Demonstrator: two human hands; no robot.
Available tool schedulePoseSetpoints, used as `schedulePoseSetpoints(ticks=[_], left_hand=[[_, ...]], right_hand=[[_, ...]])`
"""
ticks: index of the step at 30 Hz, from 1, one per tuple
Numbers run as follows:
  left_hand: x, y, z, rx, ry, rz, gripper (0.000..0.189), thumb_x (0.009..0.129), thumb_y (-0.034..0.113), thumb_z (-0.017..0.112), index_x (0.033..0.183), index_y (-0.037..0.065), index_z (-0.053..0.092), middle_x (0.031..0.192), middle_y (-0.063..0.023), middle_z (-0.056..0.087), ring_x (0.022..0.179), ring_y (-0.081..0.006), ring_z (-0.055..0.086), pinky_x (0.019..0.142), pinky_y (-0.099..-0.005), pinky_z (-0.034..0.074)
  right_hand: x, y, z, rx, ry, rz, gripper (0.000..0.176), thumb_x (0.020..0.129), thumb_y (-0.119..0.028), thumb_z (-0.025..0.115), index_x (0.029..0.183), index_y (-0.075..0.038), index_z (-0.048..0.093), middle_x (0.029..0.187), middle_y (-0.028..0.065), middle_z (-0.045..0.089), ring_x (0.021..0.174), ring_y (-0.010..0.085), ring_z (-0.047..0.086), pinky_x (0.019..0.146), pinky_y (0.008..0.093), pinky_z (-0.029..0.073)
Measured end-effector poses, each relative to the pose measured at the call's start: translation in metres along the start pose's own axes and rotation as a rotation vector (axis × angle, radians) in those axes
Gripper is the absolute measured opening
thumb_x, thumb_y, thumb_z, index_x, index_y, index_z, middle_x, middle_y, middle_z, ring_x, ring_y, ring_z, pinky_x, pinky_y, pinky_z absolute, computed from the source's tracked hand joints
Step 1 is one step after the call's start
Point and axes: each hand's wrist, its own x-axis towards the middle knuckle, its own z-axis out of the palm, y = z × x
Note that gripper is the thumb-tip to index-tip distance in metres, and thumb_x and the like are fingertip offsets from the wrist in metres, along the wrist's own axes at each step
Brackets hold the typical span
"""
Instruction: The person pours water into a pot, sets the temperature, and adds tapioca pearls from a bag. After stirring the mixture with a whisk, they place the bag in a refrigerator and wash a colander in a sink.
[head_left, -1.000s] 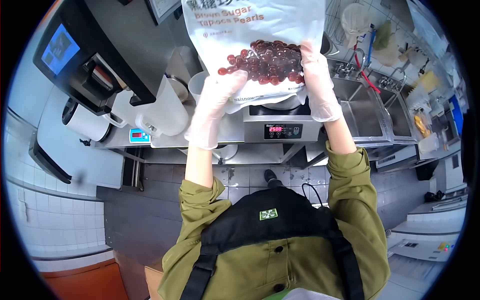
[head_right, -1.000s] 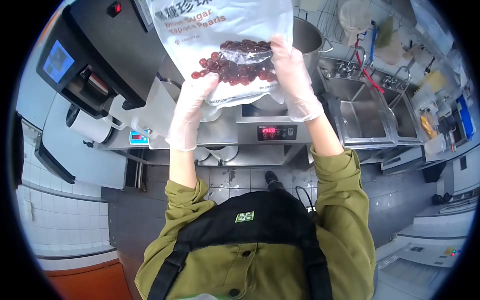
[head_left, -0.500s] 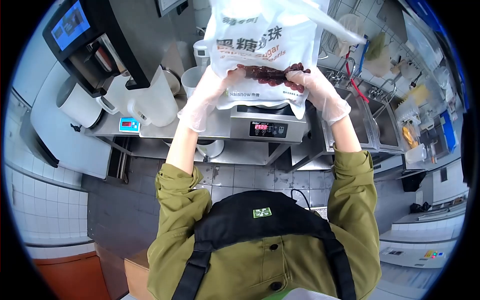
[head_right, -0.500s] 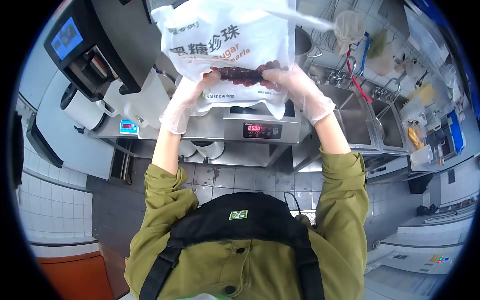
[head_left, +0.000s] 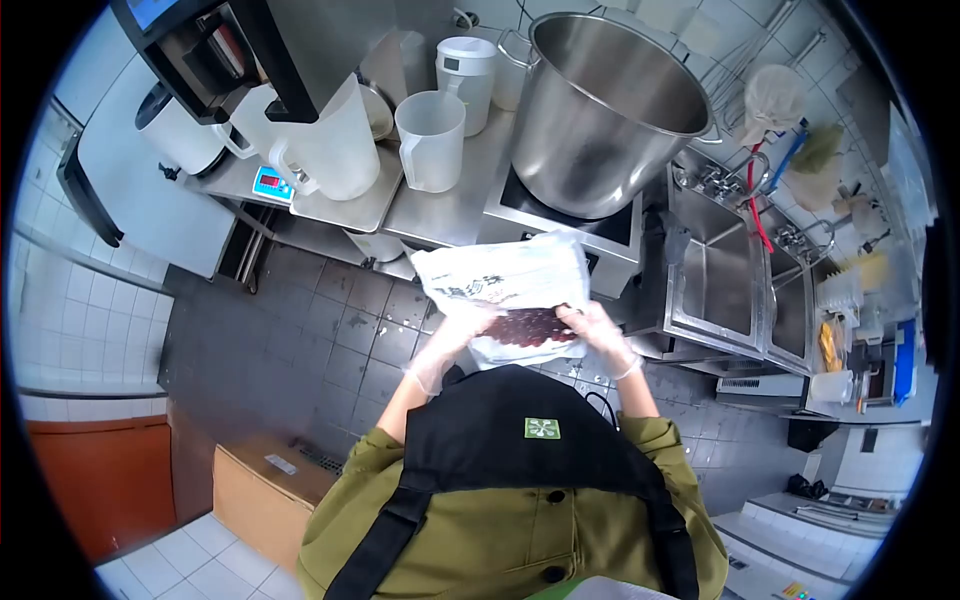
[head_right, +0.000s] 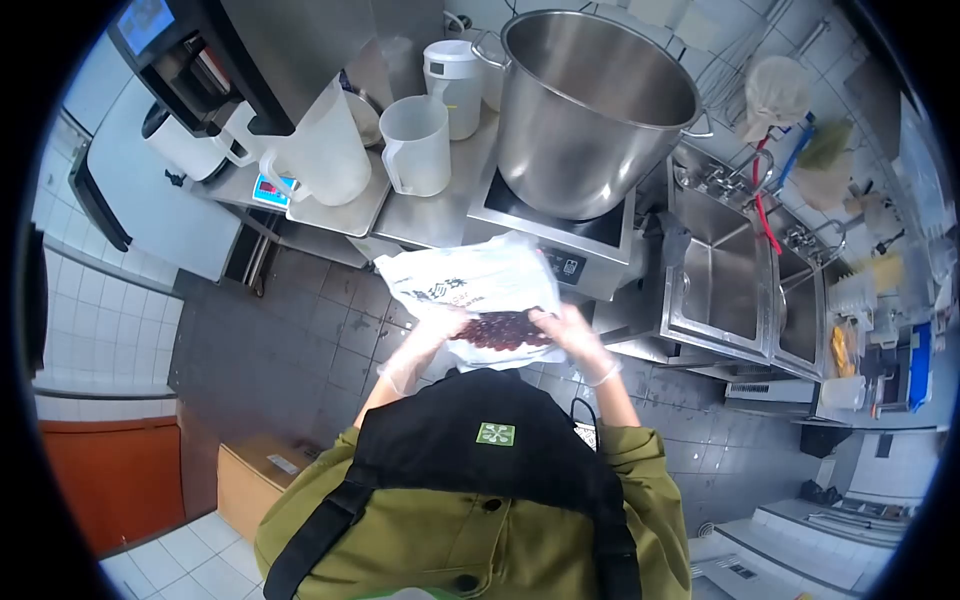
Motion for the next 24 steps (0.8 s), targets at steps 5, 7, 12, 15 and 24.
schedulePoseSetpoints(ticks=[5, 7, 12, 15, 24], left_hand=[[-0.003, -0.009, -0.018, -0.259, 0.325, 0.08, 0.029, 0.081, 0.021, 0.056, 0.1, 0.0, 0.057, 0.085, -0.0052, 0.06, 0.076, -0.0133, 0.057, 0.065, -0.0263, 0.045], [0.005, -0.001, -0.021, -0.348, 0.354, 0.072, 0.036, 0.08, 0.016, 0.061, 0.11, -0.003, 0.052, 0.1, -0.0066, 0.058, 0.087, -0.0147, 0.055, 0.076, -0.0273, 0.045], [0.018, 0.02, -0.01, 0.072, 0.153, 0.096, 0.029, 0.08, 0.015, 0.06, 0.103, -0.003, 0.056, 0.092, -0.0069, 0.059, 0.082, -0.0146, 0.055, 0.073, -0.0274, 0.046], [0.022, 0.01, -0.01, 0.263, 0.186, 0.136, 0.024, 0.08, 0.011, 0.058, 0.099, -0.004, 0.057, 0.087, -0.0077, 0.06, 0.081, -0.0143, 0.054, 0.072, -0.0282, 0.046], [0.003, 0.006, -0.013, 0.387, 0.067, -0.071, 0.026, 0.08, 0.018, 0.059, 0.098, 0.0, 0.062, 0.088, -0.0079, 0.065, 0.083, -0.0129, 0.058, 0.076, -0.0263, 0.046]], right_hand=[[0.034, 0.033, 0.007, 0.072, -0.012, -0.098, 0.04, 0.091, -0.034, 0.047, 0.098, 0.002, 0.061, 0.087, 0.0022, 0.061, 0.08, 0.0079, 0.053, 0.072, 0.0244, 0.045], [0.04, 0.008, 0.012, 0.287, 0.003, -0.017, 0.042, 0.092, -0.035, 0.044, 0.099, 0.003, 0.06, 0.086, 0.0044, 0.062, 0.074, 0.009, 0.057, 0.066, 0.024, 0.047], [0.046, -0.021, 0.0, 0.32, 0.107, 0.013, 0.037, 0.091, -0.028, 0.045, 0.106, 0.004, 0.056, 0.096, 0.0076, 0.061, 0.08, 0.0115, 0.057, 0.072, 0.0242, 0.046], [0.057, -0.006, -0.015, 0.179, -0.035, 0.027, 0.035, 0.088, -0.024, 0.051, 0.11, 0.003, 0.055, 0.102, 0.0058, 0.059, 0.094, 0.0113, 0.053, 0.085, 0.0263, 0.042], [0.056, 0.018, -0.008, 0.005, 0.068, 0.035, 0.04, 0.084, -0.028, 0.058, 0.107, 0.003, 0.051, 0.093, 0.004, 0.055, 0.082, 0.0125, 0.049, 0.072, 0.0265, 0.043]])
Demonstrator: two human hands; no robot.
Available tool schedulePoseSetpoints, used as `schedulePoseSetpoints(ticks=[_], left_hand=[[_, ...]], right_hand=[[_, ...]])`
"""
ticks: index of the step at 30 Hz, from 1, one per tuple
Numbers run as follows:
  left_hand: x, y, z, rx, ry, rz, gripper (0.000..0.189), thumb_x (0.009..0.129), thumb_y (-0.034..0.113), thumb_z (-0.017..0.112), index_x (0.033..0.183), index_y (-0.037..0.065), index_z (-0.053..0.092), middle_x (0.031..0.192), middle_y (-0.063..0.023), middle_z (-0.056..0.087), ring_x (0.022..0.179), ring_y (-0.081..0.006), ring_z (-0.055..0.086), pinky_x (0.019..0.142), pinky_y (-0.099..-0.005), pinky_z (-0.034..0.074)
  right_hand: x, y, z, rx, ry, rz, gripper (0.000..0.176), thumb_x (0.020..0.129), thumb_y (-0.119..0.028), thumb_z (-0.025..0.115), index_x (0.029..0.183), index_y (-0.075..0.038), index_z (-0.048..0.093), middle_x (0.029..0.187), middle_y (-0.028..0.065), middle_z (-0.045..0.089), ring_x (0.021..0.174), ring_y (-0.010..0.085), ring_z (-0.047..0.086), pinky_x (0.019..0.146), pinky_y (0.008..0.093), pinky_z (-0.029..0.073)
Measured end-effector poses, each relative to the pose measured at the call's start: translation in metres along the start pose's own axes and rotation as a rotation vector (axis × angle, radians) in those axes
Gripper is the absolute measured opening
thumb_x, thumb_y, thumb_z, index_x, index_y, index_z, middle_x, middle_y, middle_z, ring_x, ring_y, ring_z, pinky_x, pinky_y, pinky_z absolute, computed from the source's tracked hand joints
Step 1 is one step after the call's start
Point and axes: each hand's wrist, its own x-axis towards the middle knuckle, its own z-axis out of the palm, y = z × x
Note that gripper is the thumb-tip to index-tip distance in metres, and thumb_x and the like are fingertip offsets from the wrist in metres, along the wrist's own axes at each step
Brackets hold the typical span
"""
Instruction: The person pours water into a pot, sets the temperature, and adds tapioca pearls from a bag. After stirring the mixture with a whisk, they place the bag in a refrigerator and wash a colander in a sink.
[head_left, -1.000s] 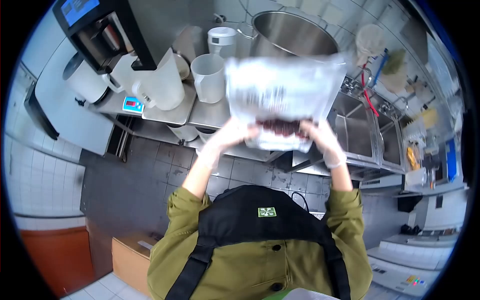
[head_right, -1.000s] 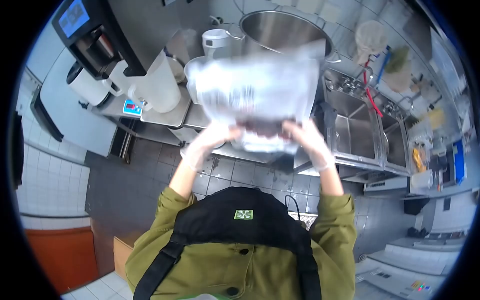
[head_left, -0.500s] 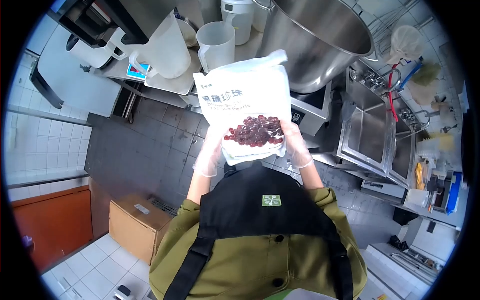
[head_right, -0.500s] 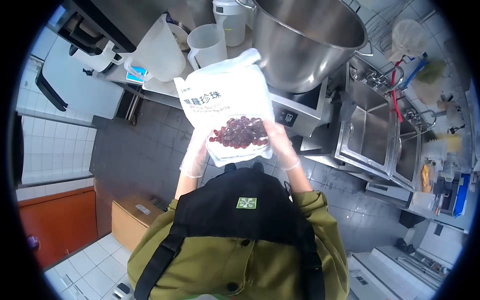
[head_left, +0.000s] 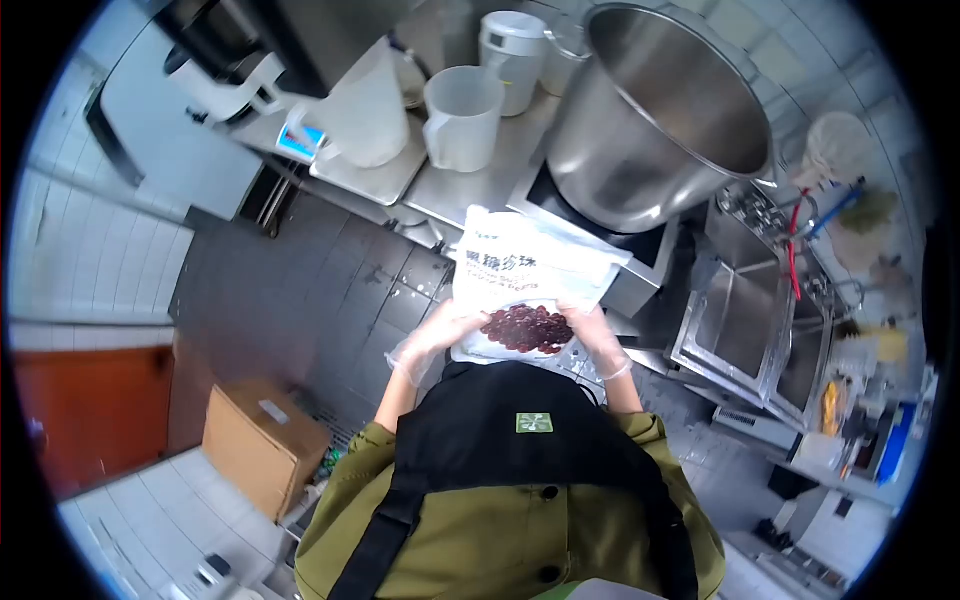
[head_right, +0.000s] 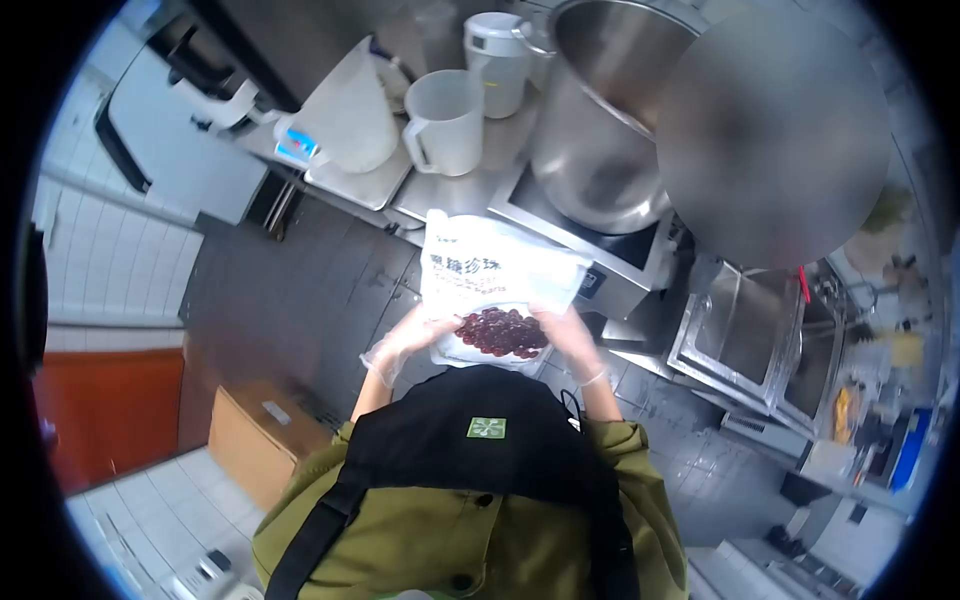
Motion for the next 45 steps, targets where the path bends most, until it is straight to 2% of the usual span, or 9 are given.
schedulePoseSetpoints(ticks=[17, 23, 27, 29, 30, 33, 36, 42, 45], left_hand=[[0.058, 0.027, 0.035, -0.014, -0.055, 0.021, 0.018, 0.081, 0.015, 0.061, 0.093, 0.001, 0.063, 0.085, -0.0047, 0.065, 0.08, -0.0117, 0.058, 0.073, -0.0267, 0.046], [0.058, 0.071, 0.034, 0.009, -0.281, 0.1, 0.028, 0.082, 0.02, 0.06, 0.102, 0.001, 0.059, 0.093, -0.0047, 0.062, 0.087, -0.0116, 0.055, 0.078, -0.0277, 0.045], [0.072, 0.051, 0.054, -0.2, -0.161, -0.046, 0.043, 0.078, 0.009, 0.063, 0.117, 0.001, 0.047, 0.106, -0.0052, 0.056, 0.097, -0.0156, 0.052, 0.086, -0.029, 0.042], [0.074, 0.068, 0.071, -0.16, -0.186, -0.098, 0.044, 0.078, 0.006, 0.063, 0.118, 0.001, 0.046, 0.107, -0.0055, 0.055, 0.099, -0.0166, 0.051, 0.087, -0.0301, 0.041], [0.079, 0.066, 0.077, -0.134, -0.241, -0.108, 0.048, 0.077, 0.004, 0.062, 0.121, 0.002, 0.043, 0.112, -0.0057, 0.053, 0.103, -0.0174, 0.049, 0.091, -0.0312, 0.038], [0.087, 0.076, 0.11, -0.262, -0.176, 0.077, 0.037, 0.079, 0.004, 0.06, 0.114, 0.003, 0.049, 0.104, -0.0023, 0.055, 0.093, -0.011, 0.051, 0.082, -0.0263, 0.042], [0.097, 0.08, 0.149, -0.318, -0.057, 0.1, 0.036, 0.078, 0.004, 0.06, 0.112, 0.001, 0.049, 0.102, -0.0032, 0.056, 0.091, -0.0127, 0.053, 0.081, -0.0265, 0.043], [0.1, 0.122, 0.252, -0.141, 0.449, -0.276, 0.046, 0.072, 0.005, 0.065, 0.114, -0.002, 0.047, 0.099, -0.0073, 0.057, 0.087, -0.0163, 0.054, 0.077, -0.0281, 0.044], [0.093, 0.135, 0.292, -0.402, 0.539, -0.116, 0.049, 0.071, 0.008, 0.065, 0.115, 0.0, 0.046, 0.099, -0.0082, 0.057, 0.087, -0.0176, 0.055, 0.076, -0.0301, 0.045]], right_hand=[[-0.054, 0.004, -0.035, -0.238, 0.191, -0.286, 0.036, 0.085, -0.02, 0.054, 0.114, 0.001, 0.052, 0.116, 0.01, 0.053, 0.109, 0.0203, 0.046, 0.096, 0.0307, 0.032], [-0.078, -0.023, -0.037, 0.13, 0.208, 0.15, 0.036, 0.085, -0.018, 0.057, 0.114, 0.002, 0.051, 0.108, 0.0081, 0.058, 0.1, 0.017, 0.052, 0.089, 0.0278, 0.04], [-0.067, -0.015, -0.084, -0.125, -0.164, -0.462, 0.06, 0.083, -0.032, 0.061, 0.128, 0.001, 0.038, 0.128, 0.0127, 0.044, 0.114, 0.0192, 0.044, 0.096, 0.0293, 0.035], [-0.096, -0.04, -0.146, -0.08, -0.375, -0.045, 0.072, 0.081, -0.04, 0.06, 0.133, -0.001, 0.03, 0.134, 0.0142, 0.037, 0.119, 0.0211, 0.039, 0.099, 0.0326, 0.033], [-0.103, -0.049, -0.184, 0.066, -0.369, -0.196, 0.063, 0.083, -0.034, 0.058, 0.131, -0.001, 0.034, 0.128, 0.0131, 0.044, 0.116, 0.0217, 0.044, 0.097, 0.0342, 0.036], [-0.087, -0.112, -0.306, -0.394, 0.2, -0.468, 0.025, 0.085, -0.026, 0.054, 0.096, -0.004, 0.062, 0.094, 0.0063, 0.061, 0.087, 0.0145, 0.057, 0.081, 0.0291, 0.045], [-0.037, -0.199, -0.416, -0.241, 0.528, -0.609, 0.029, 0.085, -0.031, 0.051, 0.087, -0.003, 0.06, 0.079, 0.0028, 0.061, 0.078, 0.0114, 0.057, 0.074, 0.0248, 0.044], [0.169, -0.36, -0.552, -0.525, 0.941, -0.759, 0.033, 0.083, -0.024, 0.051, 0.101, 0.003, 0.056, 0.091, 0.0133, 0.062, 0.089, 0.0257, 0.058, 0.08, 0.0336, 0.044], [0.224, -0.394, -0.553, -0.572, 1.053, -0.783, 0.033, 0.082, -0.025, 0.05, 0.097, 0.003, 0.055, 0.091, 0.0168, 0.061, 0.09, 0.0321, 0.058, 0.08, 0.0381, 0.044]])
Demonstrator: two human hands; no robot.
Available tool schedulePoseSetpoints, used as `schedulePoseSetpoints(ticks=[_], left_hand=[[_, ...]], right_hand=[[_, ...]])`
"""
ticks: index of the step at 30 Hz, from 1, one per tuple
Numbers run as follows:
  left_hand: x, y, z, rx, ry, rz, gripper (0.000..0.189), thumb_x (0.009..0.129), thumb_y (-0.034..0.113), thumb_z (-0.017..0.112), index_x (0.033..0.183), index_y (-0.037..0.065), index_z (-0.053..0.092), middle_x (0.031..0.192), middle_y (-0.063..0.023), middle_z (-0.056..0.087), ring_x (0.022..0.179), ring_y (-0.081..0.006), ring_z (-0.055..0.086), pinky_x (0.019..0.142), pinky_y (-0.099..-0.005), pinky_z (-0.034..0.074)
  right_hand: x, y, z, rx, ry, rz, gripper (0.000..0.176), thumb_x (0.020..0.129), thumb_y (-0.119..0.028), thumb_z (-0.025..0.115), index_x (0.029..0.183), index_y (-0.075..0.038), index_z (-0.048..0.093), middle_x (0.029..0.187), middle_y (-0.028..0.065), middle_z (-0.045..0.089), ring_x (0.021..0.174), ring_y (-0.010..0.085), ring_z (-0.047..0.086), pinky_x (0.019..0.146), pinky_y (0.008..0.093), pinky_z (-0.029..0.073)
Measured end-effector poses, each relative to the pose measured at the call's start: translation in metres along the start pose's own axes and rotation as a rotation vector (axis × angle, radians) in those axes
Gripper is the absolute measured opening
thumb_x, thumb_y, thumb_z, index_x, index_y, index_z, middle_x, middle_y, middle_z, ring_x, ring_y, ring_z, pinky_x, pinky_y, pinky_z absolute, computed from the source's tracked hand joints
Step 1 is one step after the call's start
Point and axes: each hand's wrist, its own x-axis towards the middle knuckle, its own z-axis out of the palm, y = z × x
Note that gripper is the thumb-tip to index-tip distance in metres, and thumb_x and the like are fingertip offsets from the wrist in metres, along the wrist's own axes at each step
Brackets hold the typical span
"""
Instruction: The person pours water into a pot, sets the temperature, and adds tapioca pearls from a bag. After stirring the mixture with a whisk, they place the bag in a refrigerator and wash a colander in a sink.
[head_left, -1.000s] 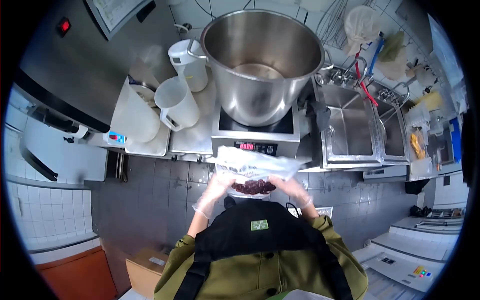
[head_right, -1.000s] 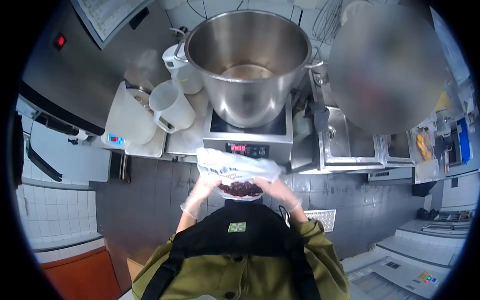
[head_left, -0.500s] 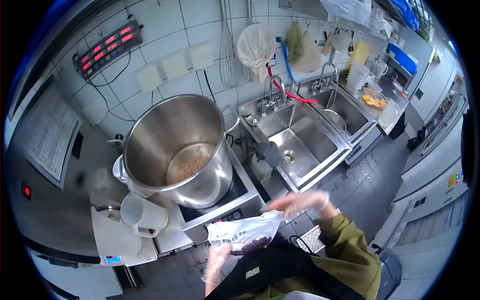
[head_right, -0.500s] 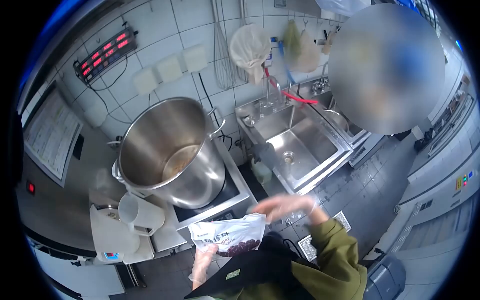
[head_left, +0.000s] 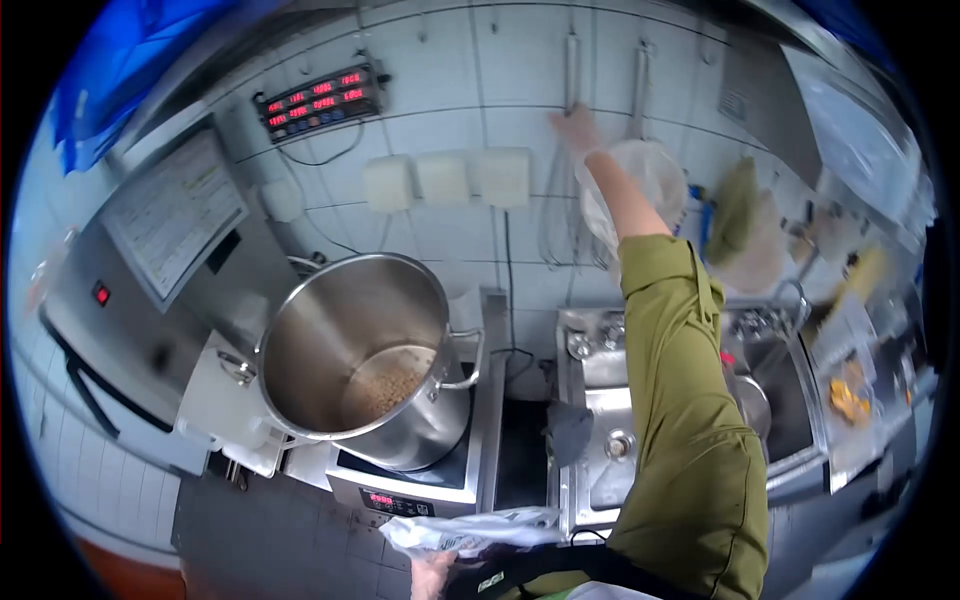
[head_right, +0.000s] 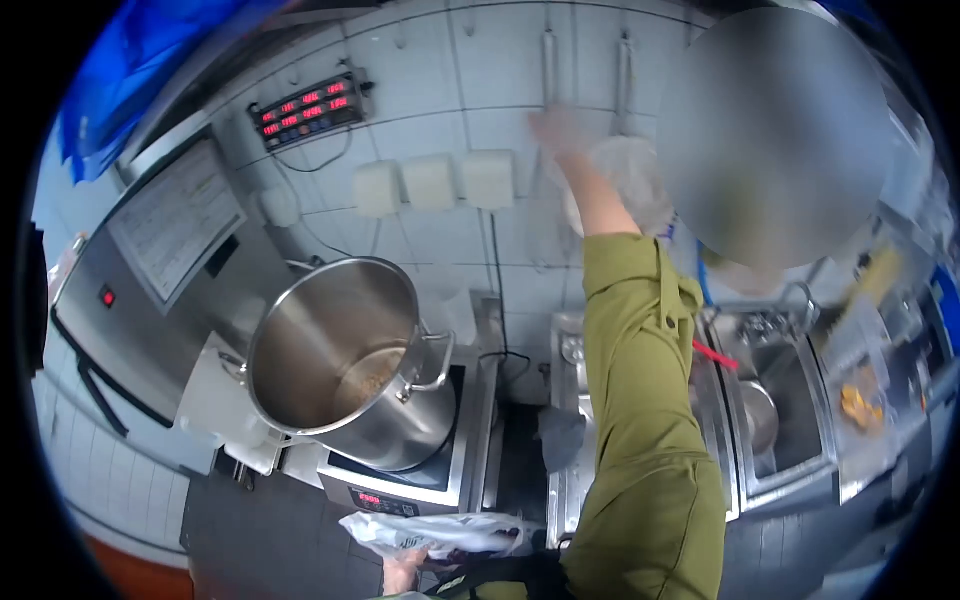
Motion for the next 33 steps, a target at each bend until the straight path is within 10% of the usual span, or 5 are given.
schedulePoseSetpoints(ticks=[10, 16, 24, 29, 33], left_hand=[[-0.006, -0.029, 0.015, -0.034, 0.158, 0.025, 0.056, 0.07, 0.015, 0.069, 0.117, 0.0, 0.043, 0.1, -0.0084, 0.056, 0.086, -0.018, 0.054, 0.075, -0.0306, 0.044], [0.003, -0.027, 0.032, -0.236, -0.074, -0.034, 0.047, 0.077, 0.007, 0.061, 0.118, -0.004, 0.041, 0.109, -0.0091, 0.053, 0.095, -0.0172, 0.052, 0.084, -0.0306, 0.042], [0.009, -0.011, -0.006, -0.102, -0.125, -0.14, 0.034, 0.081, 0.019, 0.06, 0.108, -0.001, 0.055, 0.096, -0.004, 0.061, 0.085, -0.0124, 0.054, 0.077, -0.0267, 0.043], [0.053, -0.032, -0.078, -0.02, -0.368, -0.062, 0.026, 0.08, 0.017, 0.061, 0.098, -0.002, 0.06, 0.087, -0.0042, 0.063, 0.079, -0.0113, 0.056, 0.072, -0.0262, 0.044], [0.067, 0.0, -0.139, -0.016, -0.421, -0.09, 0.023, 0.078, 0.016, 0.062, 0.095, -0.002, 0.062, 0.084, -0.0039, 0.064, 0.078, -0.0111, 0.056, 0.071, -0.0254, 0.044]], right_hand=[[-0.023, -0.049, -0.043, 0.156, -0.255, 0.212, 0.022, 0.08, -0.019, 0.046, 0.083, 0.001, 0.055, 0.075, 0.0184, 0.06, 0.072, 0.0322, 0.06, 0.063, 0.0426, 0.048], [0.026, -0.042, -0.102, 0.052, -0.374, -0.228, 0.045, 0.085, -0.042, 0.04, 0.064, -0.005, 0.053, 0.053, 0.0079, 0.055, 0.052, 0.0205, 0.057, 0.049, 0.0339, 0.043], [-0.128, -0.156, -0.182, 0.028, -0.984, -0.164, 0.03, 0.079, -0.024, 0.056, 0.098, -0.003, 0.05, 0.07, -0.0014, 0.047, 0.065, 0.0056, 0.046, 0.06, 0.0213, 0.037], [-0.219, -0.194, -0.278, 0.171, -0.194, -0.171, 0.046, 0.082, -0.024, 0.055, 0.118, 0.002, 0.045, 0.096, 0.0047, 0.053, 0.093, 0.0126, 0.05, 0.087, 0.0278, 0.038], [-0.244, -0.317, -0.278, 0.885, -0.635, -0.425, 0.01, 0.083, -0.012, 0.053, 0.087, -0.005, 0.046, 0.07, 0.0009, 0.039, 0.069, 0.0152, 0.043, 0.073, 0.0373, 0.037]])
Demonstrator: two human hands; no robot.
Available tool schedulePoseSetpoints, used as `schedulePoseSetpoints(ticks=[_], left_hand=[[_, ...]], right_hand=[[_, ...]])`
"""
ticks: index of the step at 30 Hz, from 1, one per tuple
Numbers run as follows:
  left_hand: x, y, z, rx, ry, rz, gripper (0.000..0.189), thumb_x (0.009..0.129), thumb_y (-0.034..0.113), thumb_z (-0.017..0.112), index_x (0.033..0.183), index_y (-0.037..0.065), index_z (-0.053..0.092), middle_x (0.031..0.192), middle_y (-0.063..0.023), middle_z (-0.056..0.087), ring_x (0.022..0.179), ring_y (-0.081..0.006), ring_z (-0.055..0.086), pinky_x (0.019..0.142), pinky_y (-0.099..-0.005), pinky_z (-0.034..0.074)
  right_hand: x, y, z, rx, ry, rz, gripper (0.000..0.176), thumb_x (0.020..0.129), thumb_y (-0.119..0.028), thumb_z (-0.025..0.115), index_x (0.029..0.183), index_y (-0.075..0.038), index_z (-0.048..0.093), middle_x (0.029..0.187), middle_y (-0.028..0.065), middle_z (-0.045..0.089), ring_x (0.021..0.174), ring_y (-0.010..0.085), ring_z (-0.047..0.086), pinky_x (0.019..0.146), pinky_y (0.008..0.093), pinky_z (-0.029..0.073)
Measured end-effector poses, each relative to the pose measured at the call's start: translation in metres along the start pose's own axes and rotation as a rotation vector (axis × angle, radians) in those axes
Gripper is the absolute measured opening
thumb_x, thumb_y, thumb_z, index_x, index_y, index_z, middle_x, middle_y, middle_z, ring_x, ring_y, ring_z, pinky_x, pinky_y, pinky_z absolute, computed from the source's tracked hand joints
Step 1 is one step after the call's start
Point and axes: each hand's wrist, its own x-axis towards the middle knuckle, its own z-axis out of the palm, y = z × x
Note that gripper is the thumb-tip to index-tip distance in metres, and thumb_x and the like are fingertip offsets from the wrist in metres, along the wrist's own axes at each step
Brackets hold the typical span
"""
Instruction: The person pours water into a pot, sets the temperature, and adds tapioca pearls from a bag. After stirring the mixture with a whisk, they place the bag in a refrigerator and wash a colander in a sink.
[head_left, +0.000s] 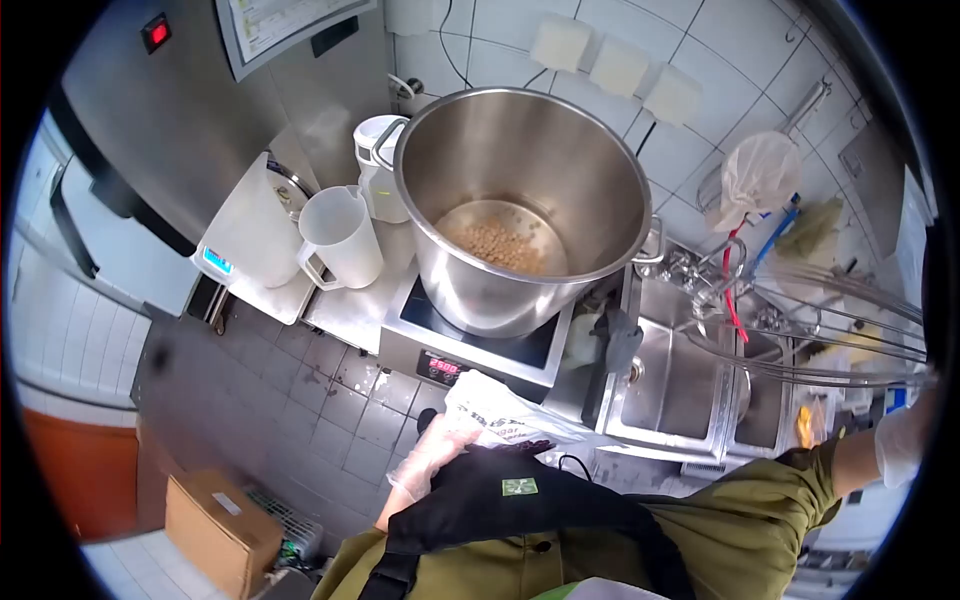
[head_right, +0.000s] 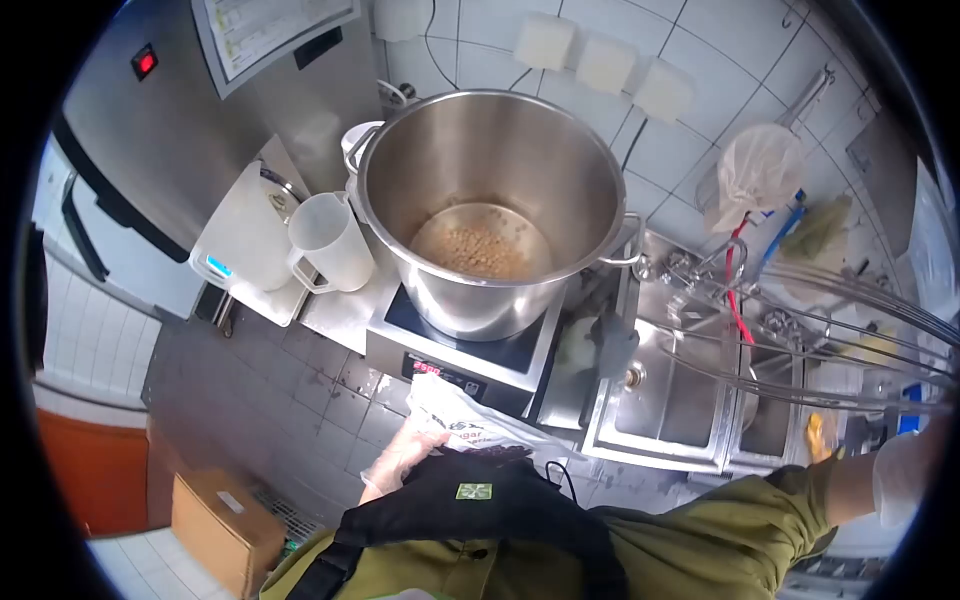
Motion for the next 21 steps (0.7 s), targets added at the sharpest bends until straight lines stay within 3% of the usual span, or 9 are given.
schedulePoseSetpoints(ticks=[3, 4, 7, 11, 12, 15, 16, 17, 21], left_hand=[[-0.006, -0.002, -0.044, -0.072, -0.027, -0.039, 0.023, 0.078, 0.012, 0.062, 0.097, -0.001, 0.061, 0.087, -0.005, 0.064, 0.079, -0.011, 0.056, 0.072, -0.025, 0.044], [-0.009, -0.003, -0.058, 0.01, -0.026, -0.08, 0.023, 0.079, 0.012, 0.062, 0.097, -0.001, 0.061, 0.087, -0.005, 0.064, 0.079, -0.011, 0.056, 0.072, -0.0251, 0.044], [-0.013, 0.003, -0.085, 0.156, -0.01, -0.143, 0.023, 0.079, 0.011, 0.061, 0.098, -0.002, 0.061, 0.088, -0.0051, 0.064, 0.08, -0.0111, 0.056, 0.073, -0.0252, 0.044], [-0.021, 0.008, -0.101, 0.086, 0.038, -0.153, 0.022, 0.079, 0.007, 0.06, 0.1, -0.002, 0.06, 0.091, -0.0047, 0.063, 0.083, -0.0126, 0.056, 0.077, -0.0268, 0.043], [-0.024, 0.013, -0.102, 0.075, 0.055, -0.157, 0.023, 0.079, 0.006, 0.06, 0.101, -0.002, 0.059, 0.092, -0.0046, 0.063, 0.084, -0.013, 0.056, 0.078, -0.0273, 0.043], [-0.036, 0.028, -0.102, -0.006, 0.105, -0.146, 0.027, 0.079, 0.005, 0.06, 0.105, -0.001, 0.057, 0.096, -0.0046, 0.061, 0.087, -0.0138, 0.056, 0.08, -0.0286, 0.043], [-0.038, 0.032, -0.102, -0.04, 0.121, -0.137, 0.028, 0.079, 0.005, 0.06, 0.107, 0.0, 0.056, 0.097, -0.0046, 0.061, 0.088, -0.0141, 0.056, 0.081, -0.029, 0.043], [-0.039, 0.032, -0.102, -0.059, 0.142, -0.121, 0.029, 0.079, 0.004, 0.059, 0.108, 0.001, 0.055, 0.098, -0.0046, 0.06, 0.089, -0.0143, 0.056, 0.082, -0.0292, 0.043], [-0.036, 0.029, -0.113, -0.069, 0.222, -0.111, 0.031, 0.079, 0.0, 0.057, 0.11, 0.002, 0.053, 0.1, -0.0047, 0.059, 0.092, -0.0154, 0.055, 0.083, -0.0296, 0.043]], right_hand=[[0.01, -0.007, 0.033, 0.083, 0.126, -0.258, 0.009, 0.081, -0.008, 0.056, 0.085, -0.003, 0.05, 0.072, 0.0045, 0.044, 0.074, 0.0198, 0.046, 0.078, 0.0391, 0.036], [0.017, -0.011, 0.037, -0.258, 0.289, -0.362, 0.006, 0.08, -0.003, 0.057, 0.084, 0.0, 0.054, 0.078, 0.0093, 0.05, 0.081, 0.0253, 0.049, 0.086, 0.0424, 0.034], [0.055, 0.014, 0.049, 0.005, -0.003, -0.206, 0.01, 0.08, -0.005, 0.056, 0.087, 0.002, 0.057, 0.087, 0.013, 0.055, 0.088, 0.027, 0.052, 0.089, 0.0444, 0.037], [0.103, 0.122, 0.049, 0.168, -0.376, -0.019, 0.025, 0.083, -0.02, 0.054, 0.099, -0.001, 0.057, 0.097, 0.0113, 0.059, 0.091, 0.023, 0.057, 0.085, 0.0415, 0.042], [0.096, 0.15, 0.099, 0.032, -0.083, 0.019, 0.03, 0.078, -0.019, 0.062, 0.102, -0.003, 0.052, 0.092, 0.007, 0.058, 0.085, 0.0196, 0.057, 0.083, 0.0378, 0.044], [0.099, 0.228, 0.134, -0.06, 0.238, 0.401, 0.025, 0.071, -0.014, 0.071, 0.087, -0.005, 0.053, 0.077, 0.0019, 0.056, 0.071, 0.0126, 0.055, 0.071, 0.0283, 0.045], [0.097, 0.255, 0.134, -0.033, 0.189, 0.493, 0.019, 0.071, -0.011, 0.069, 0.082, -0.007, 0.054, 0.074, 0.0, 0.055, 0.071, 0.0097, 0.053, 0.068, 0.0239, 0.042], [0.087, 0.284, 0.129, -0.196, 0.086, 0.576, 0.034, 0.079, -0.015, 0.063, 0.107, 0.0, 0.049, 0.096, 0.0053, 0.057, 0.093, 0.014, 0.053, 0.088, 0.0284, 0.038], [0.077, 0.35, 0.159, -0.132, 0.052, 0.675, 0.018, 0.074, -0.005, 0.064, 0.089, -0.008, 0.055, 0.085, -0.0008, 0.056, 0.085, 0.0096, 0.051, 0.08, 0.0255, 0.04]])
